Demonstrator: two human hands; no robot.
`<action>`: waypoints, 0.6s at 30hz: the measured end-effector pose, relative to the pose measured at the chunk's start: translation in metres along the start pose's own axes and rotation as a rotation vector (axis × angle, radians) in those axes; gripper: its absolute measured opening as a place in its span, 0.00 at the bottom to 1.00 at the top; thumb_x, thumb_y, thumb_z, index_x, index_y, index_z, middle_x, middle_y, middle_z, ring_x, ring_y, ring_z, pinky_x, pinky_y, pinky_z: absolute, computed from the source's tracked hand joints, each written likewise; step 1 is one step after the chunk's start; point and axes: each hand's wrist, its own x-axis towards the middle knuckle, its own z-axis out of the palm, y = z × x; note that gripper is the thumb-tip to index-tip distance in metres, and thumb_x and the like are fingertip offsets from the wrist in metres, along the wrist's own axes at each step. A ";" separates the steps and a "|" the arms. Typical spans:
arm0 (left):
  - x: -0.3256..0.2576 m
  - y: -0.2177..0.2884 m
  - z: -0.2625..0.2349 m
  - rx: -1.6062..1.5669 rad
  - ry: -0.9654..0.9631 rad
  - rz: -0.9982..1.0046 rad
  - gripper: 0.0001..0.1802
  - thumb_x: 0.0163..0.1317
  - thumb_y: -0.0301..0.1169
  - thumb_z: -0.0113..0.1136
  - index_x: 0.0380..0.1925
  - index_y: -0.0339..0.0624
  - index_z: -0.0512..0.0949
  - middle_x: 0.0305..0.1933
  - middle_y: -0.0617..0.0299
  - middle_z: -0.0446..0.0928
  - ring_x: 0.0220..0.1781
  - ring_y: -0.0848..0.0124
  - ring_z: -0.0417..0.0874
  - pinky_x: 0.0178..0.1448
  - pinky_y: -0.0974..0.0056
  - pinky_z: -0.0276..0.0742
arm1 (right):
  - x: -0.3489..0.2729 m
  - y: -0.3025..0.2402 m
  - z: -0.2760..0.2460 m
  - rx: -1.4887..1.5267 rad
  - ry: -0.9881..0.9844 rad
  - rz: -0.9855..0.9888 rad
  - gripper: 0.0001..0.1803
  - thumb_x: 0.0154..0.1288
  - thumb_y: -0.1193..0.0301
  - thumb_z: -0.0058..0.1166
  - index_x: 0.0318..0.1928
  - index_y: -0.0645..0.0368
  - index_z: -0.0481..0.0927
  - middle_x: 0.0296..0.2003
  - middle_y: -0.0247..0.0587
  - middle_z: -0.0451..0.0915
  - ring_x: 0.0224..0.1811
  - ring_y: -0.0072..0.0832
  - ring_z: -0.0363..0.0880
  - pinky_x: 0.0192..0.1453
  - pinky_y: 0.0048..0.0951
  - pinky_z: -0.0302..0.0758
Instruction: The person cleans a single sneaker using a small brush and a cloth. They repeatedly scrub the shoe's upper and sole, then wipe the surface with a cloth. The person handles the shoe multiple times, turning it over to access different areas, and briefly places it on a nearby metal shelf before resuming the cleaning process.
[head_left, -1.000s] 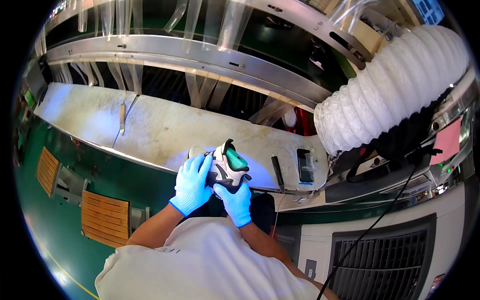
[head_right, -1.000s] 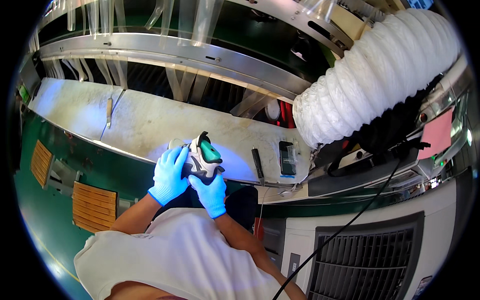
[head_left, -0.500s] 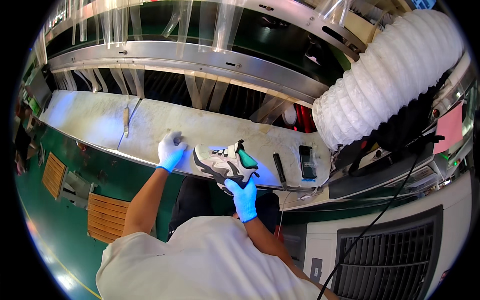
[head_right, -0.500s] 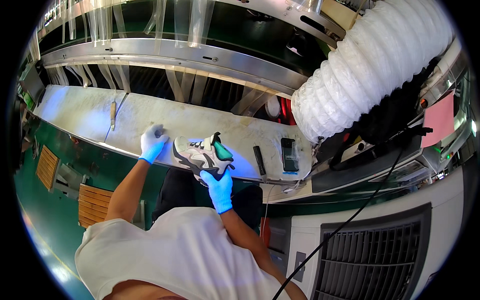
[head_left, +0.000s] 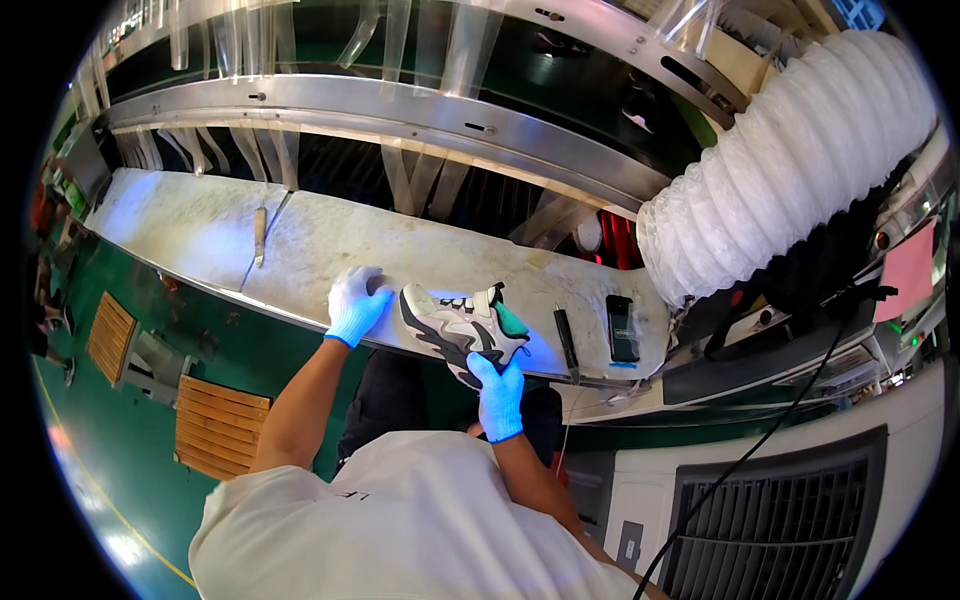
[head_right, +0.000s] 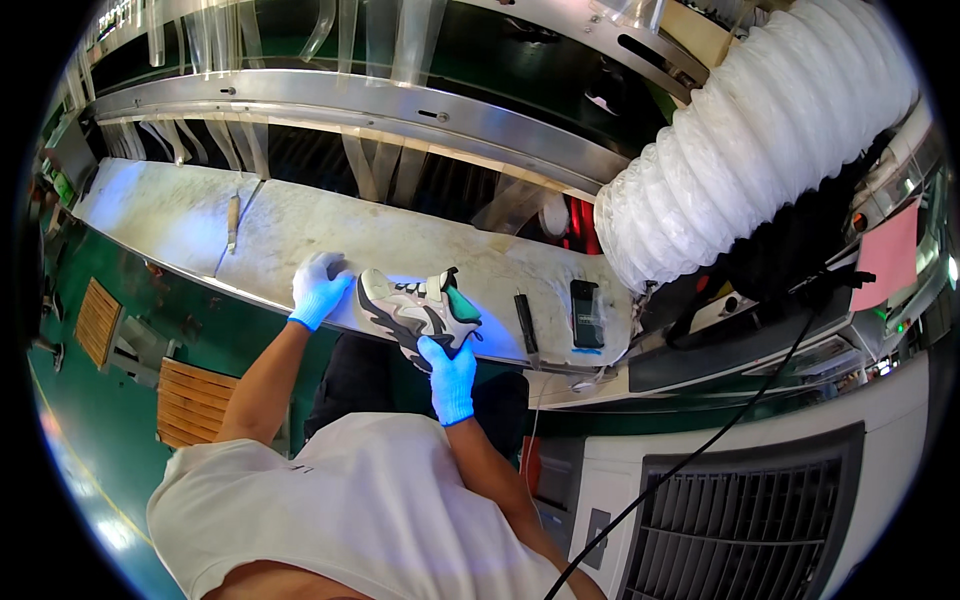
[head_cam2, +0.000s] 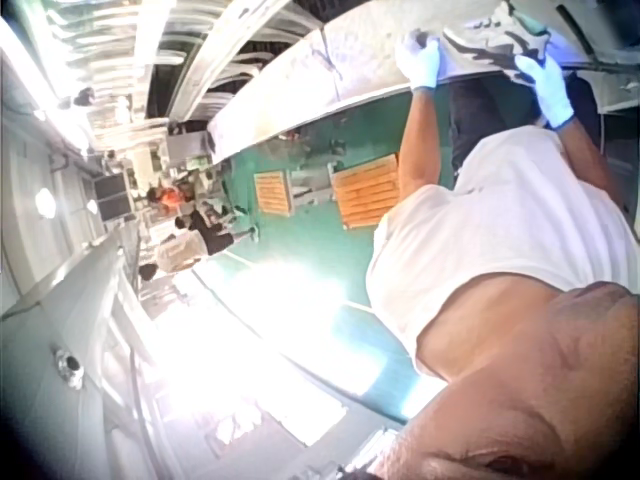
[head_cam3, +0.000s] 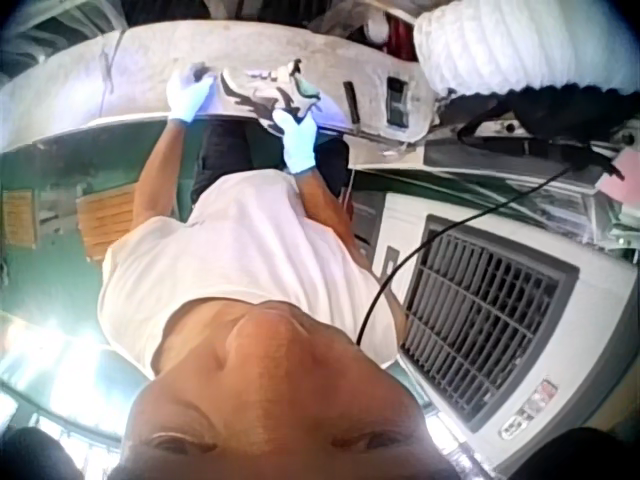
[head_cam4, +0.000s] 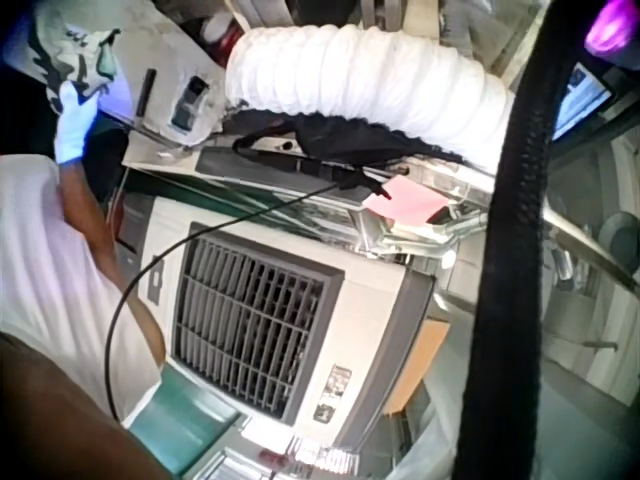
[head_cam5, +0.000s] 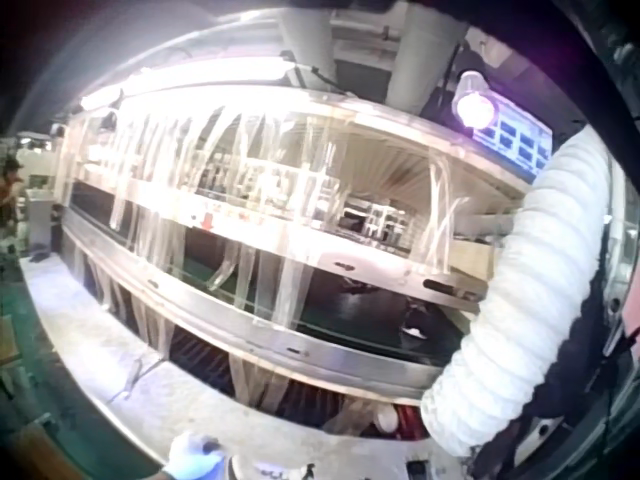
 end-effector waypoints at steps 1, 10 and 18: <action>0.000 -0.003 0.001 0.002 0.012 0.030 0.25 0.57 0.42 0.77 0.53 0.44 0.91 0.52 0.50 0.91 0.58 0.48 0.91 0.65 0.48 0.86 | 0.000 -0.002 0.000 -0.026 -0.009 0.005 0.32 0.70 0.76 0.72 0.72 0.63 0.77 0.61 0.44 0.87 0.56 0.33 0.90 0.58 0.36 0.91; -0.001 -0.003 0.003 0.020 0.046 0.094 0.23 0.58 0.44 0.77 0.51 0.46 0.91 0.51 0.53 0.90 0.59 0.48 0.89 0.66 0.47 0.85 | -0.011 0.000 0.006 -0.211 0.006 -0.064 0.31 0.68 0.74 0.75 0.69 0.66 0.79 0.59 0.44 0.87 0.54 0.30 0.89 0.59 0.33 0.89; 0.000 -0.005 0.002 0.019 0.023 0.081 0.23 0.57 0.43 0.77 0.51 0.46 0.91 0.53 0.53 0.91 0.60 0.48 0.89 0.66 0.47 0.85 | 0.008 -0.003 -0.007 0.169 0.077 0.204 0.24 0.77 0.70 0.66 0.70 0.53 0.80 0.58 0.41 0.88 0.55 0.40 0.92 0.49 0.52 0.94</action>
